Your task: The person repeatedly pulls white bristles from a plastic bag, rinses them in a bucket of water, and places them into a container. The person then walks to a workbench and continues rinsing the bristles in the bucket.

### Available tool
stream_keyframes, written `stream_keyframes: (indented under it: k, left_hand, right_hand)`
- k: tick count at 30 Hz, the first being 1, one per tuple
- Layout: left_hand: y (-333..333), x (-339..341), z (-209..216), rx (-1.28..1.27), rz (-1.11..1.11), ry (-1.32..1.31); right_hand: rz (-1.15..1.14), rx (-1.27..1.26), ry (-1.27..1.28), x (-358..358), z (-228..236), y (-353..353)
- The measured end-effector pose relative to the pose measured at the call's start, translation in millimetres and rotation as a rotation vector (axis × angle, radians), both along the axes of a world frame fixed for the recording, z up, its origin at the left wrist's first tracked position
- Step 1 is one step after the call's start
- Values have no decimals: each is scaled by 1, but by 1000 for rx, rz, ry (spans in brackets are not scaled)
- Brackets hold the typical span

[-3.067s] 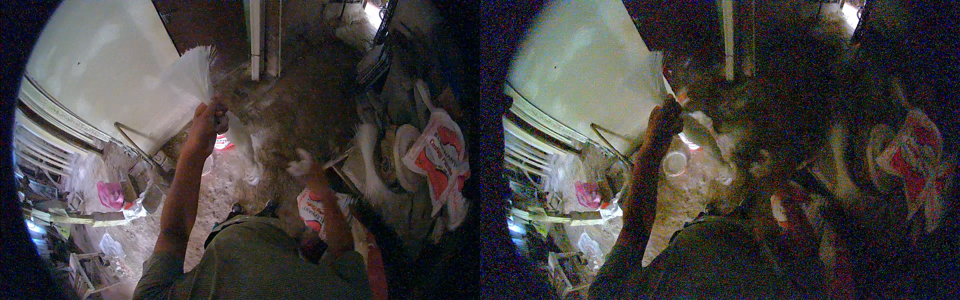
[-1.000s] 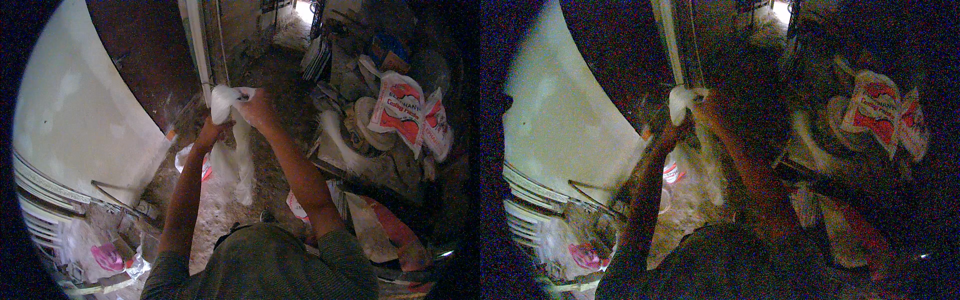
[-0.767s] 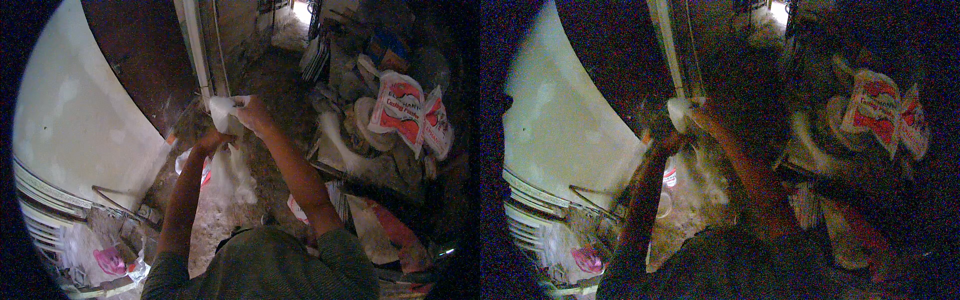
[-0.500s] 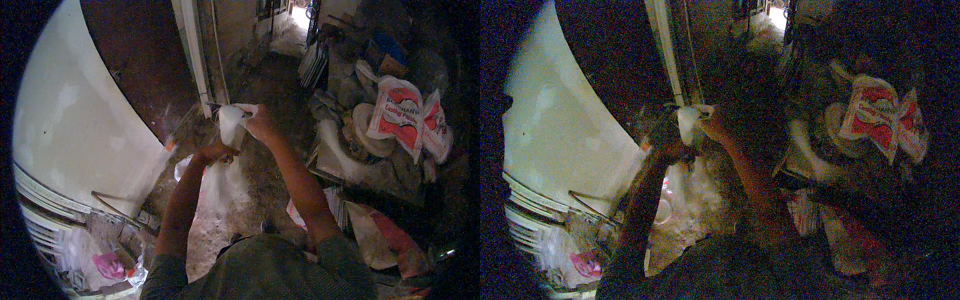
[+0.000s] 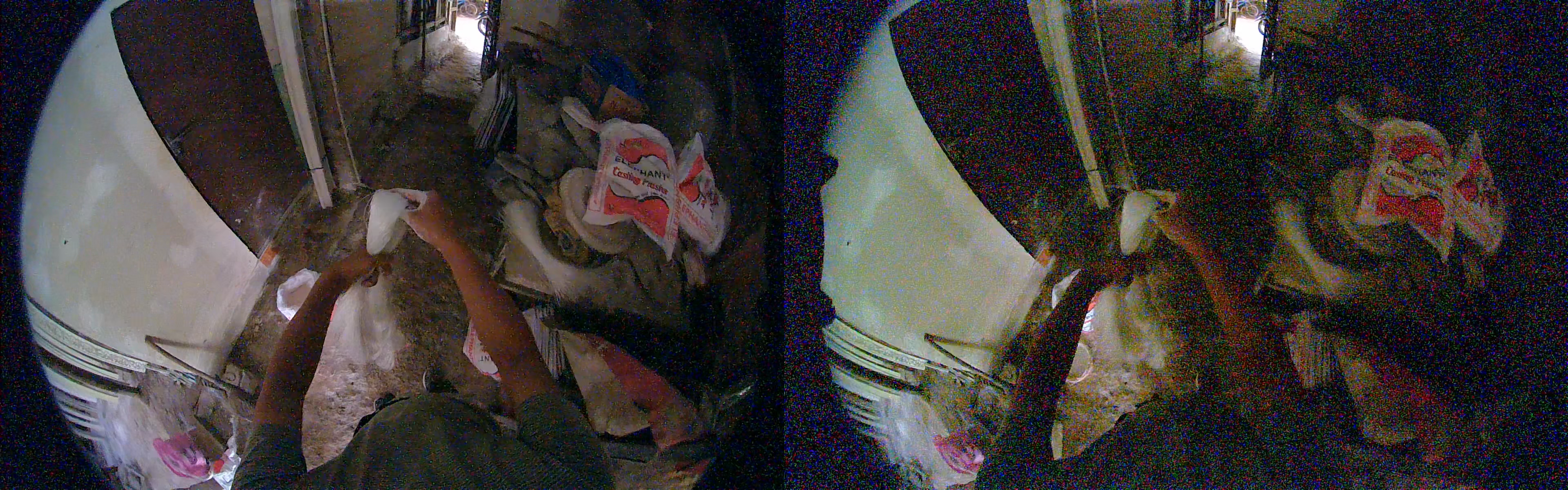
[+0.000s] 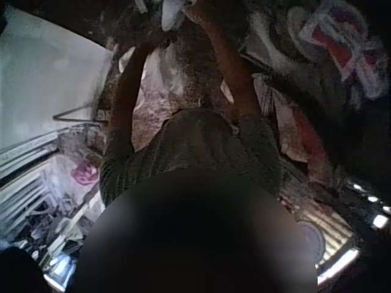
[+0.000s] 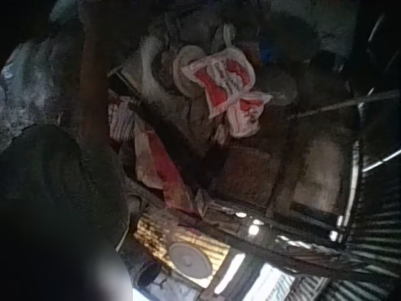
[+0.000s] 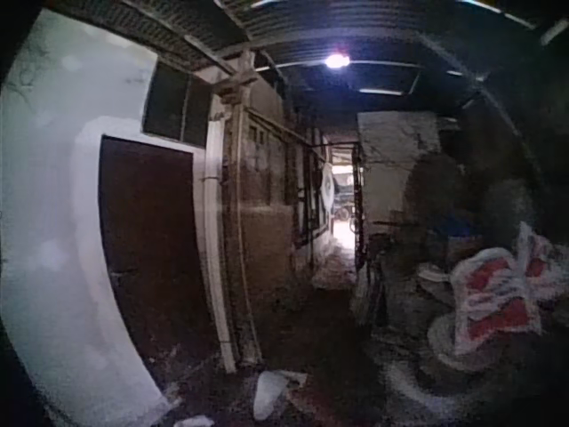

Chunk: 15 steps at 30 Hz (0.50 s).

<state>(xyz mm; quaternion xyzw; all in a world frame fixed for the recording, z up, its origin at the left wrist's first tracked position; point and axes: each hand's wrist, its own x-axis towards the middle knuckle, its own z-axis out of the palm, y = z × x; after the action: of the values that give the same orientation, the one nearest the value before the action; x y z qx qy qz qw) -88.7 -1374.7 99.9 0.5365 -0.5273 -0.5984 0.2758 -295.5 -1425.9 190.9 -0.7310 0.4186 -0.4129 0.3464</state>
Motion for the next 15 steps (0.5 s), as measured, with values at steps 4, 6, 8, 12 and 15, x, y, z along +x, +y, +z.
stream_keyframes:
  k: [4,6,8,12,15]
  left_hand:
    - [5,-12,11,-2,94,20]
    - [12,-14,18,5,114,-6]
    - [21,-13,24,10,90,-99]
    - [24,-15,21,24,-16,-312]
    - [18,-22,6,67,-105,-332]
  right_hand:
    - [-233,-136,262,-15,-14,18]
    - [-331,-203,456,-24,-24,34]
    - [-358,-326,598,-35,-35,42]
    - [-219,-358,806,-57,-62,24]
    - [-103,-275,842,-77,-88,8]
